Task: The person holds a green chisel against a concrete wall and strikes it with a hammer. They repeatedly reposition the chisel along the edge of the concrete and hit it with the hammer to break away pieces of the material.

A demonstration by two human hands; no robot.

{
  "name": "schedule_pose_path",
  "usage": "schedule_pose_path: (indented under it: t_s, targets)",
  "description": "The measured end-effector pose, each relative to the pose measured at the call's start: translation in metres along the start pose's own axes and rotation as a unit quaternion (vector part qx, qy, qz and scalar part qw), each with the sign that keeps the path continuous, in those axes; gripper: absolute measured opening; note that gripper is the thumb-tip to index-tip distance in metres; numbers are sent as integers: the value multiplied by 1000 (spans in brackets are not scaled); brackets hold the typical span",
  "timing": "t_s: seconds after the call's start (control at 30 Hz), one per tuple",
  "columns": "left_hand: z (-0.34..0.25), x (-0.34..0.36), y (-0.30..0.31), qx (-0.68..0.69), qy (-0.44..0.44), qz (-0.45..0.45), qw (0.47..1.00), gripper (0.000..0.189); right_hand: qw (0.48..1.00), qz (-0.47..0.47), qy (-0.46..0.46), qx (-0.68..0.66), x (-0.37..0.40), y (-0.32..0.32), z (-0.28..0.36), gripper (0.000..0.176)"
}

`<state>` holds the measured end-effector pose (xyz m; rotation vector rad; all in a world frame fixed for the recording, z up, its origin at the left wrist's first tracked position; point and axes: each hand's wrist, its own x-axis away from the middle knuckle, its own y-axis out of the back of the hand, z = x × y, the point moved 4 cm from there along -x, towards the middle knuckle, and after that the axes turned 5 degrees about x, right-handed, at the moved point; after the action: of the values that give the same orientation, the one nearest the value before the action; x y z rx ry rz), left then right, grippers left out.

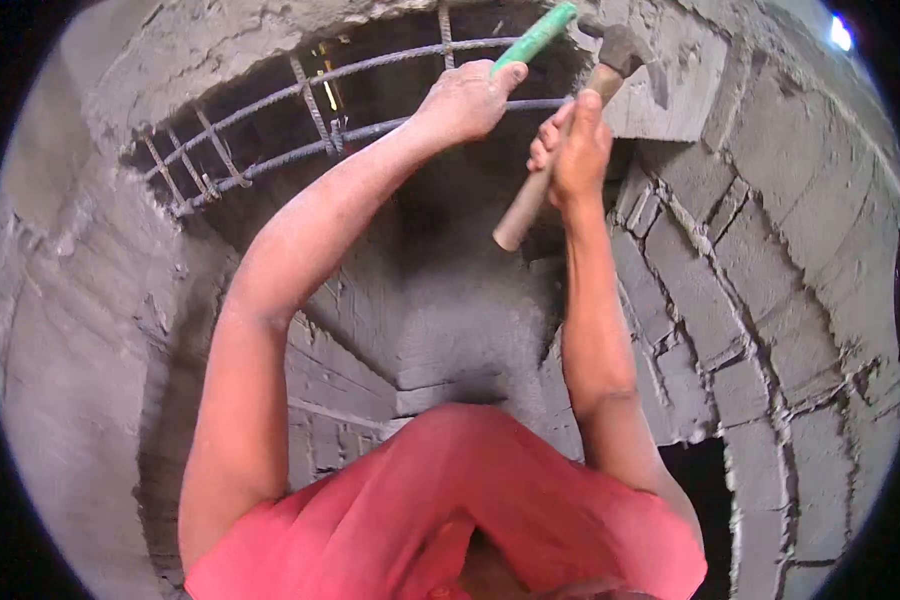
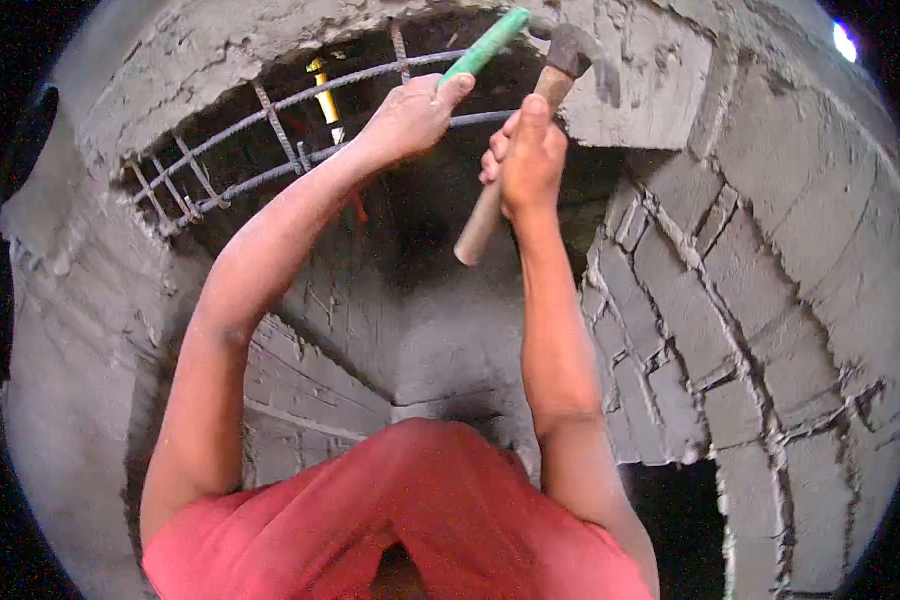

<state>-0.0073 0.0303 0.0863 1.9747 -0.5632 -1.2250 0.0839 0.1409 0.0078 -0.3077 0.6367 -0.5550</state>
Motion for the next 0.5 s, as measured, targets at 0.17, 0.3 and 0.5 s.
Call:
schedule_pose_path:
  t_s: [0.17, 0.3, 0.5]
  targets:
    - [-1, 1, 2, 23, 9, -10, 1000, 51, 932, -24, 241, -268, 36, 42, 63, 64]
    - [-5, 1, 6, -2, 3, -4, 1000, 60, 793, -249, 533, -156, 44, 10, 86, 55]
    - [-10, -3, 10, -2, 32, 21, 999, 64, 996, -21, 39, -81, 8, 19, 23, 54]
